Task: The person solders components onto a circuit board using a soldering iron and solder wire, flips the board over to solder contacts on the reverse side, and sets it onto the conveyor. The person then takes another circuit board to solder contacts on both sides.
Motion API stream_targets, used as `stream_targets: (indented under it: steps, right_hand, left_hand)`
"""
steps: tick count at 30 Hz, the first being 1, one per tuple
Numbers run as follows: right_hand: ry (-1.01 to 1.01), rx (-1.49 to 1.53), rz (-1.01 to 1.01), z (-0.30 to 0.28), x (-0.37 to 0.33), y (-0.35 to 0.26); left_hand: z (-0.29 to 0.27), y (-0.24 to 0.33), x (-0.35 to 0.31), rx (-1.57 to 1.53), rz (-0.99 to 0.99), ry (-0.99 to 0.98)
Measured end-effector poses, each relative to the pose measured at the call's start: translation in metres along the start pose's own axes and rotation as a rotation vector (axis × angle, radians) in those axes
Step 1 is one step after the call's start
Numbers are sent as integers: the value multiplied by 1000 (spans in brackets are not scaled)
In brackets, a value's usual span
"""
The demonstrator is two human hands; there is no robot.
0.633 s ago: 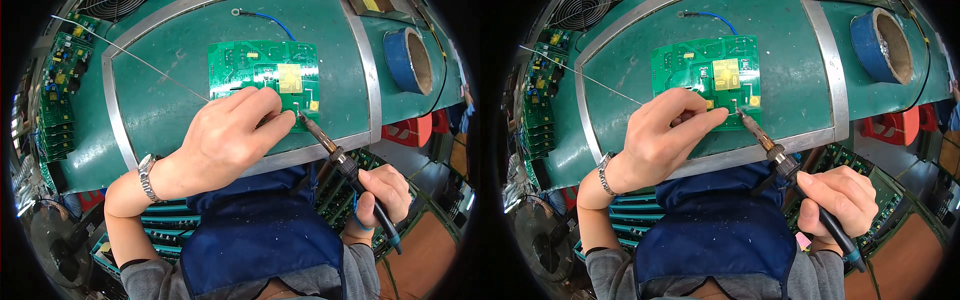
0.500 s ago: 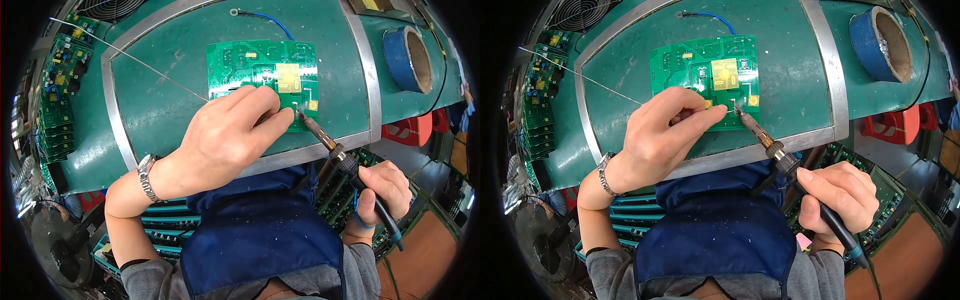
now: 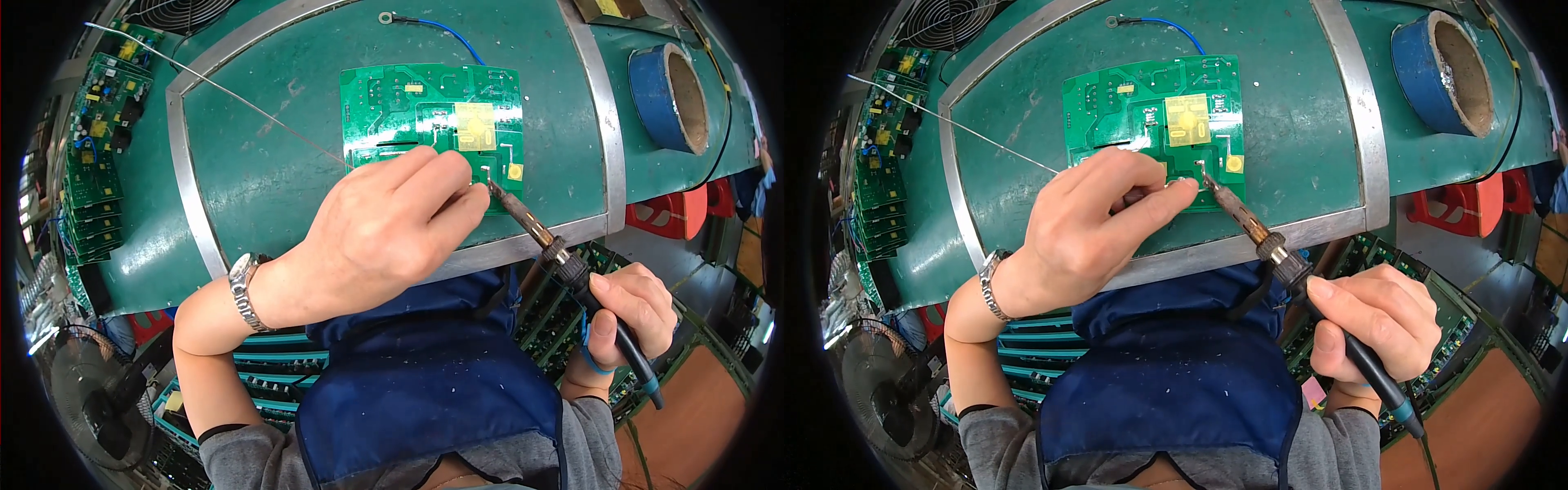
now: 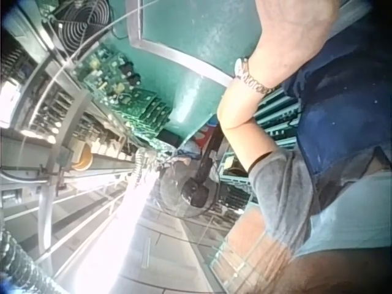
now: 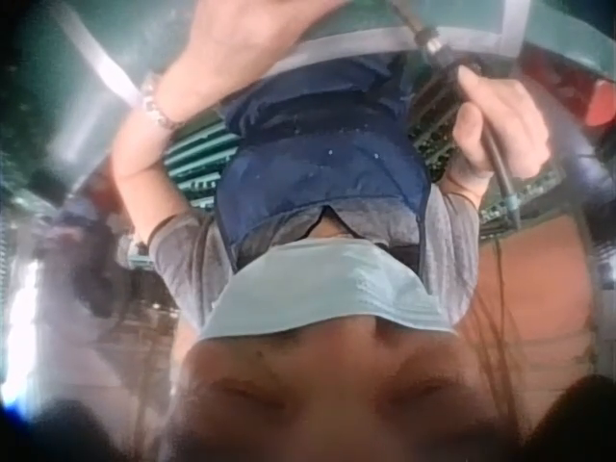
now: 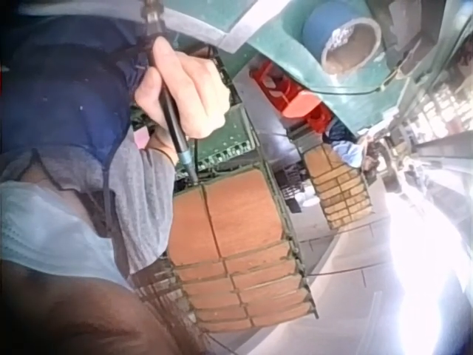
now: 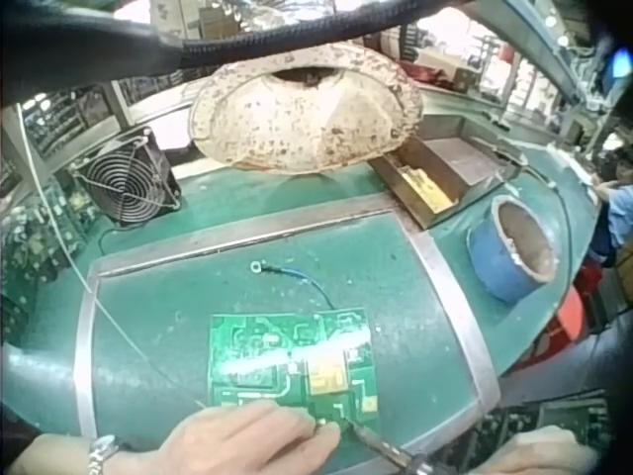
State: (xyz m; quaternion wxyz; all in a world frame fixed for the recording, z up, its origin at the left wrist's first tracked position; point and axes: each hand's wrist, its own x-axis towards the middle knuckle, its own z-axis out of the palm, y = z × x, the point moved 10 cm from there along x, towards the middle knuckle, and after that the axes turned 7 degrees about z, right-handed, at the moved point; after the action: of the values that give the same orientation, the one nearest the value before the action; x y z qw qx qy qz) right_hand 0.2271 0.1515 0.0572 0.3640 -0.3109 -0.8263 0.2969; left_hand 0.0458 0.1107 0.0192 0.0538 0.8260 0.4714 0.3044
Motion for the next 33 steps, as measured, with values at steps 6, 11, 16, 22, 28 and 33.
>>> stream_targets:
  steps: [6, 11, 16, 22, 28, 33]
  right_hand:
    - [-70, 30, -82, 3, 1, -11]
    - [-187, -70, -195, 13, 6, -31]
    - [-50, -47, -165, -7, 4, -25]
    - [117, -89, 2, -11, 3, -1]
    - [43, -34, 9, 2, 11, 6]
    - [37, -31, 6, 2, 13, 9]
  left_hand:
    - [-16, 15, -2, 114, 37, 3]
    - [1, 22, -8, -172, -65, -205]
    - [-13, 4, -5, -261, -199, -92]
    - [-23, -26, 14, -49, -213, 74]
    - [-11, -29, 10, -30, -180, 105]
    - [-7, -30, 12, -45, -165, 100]
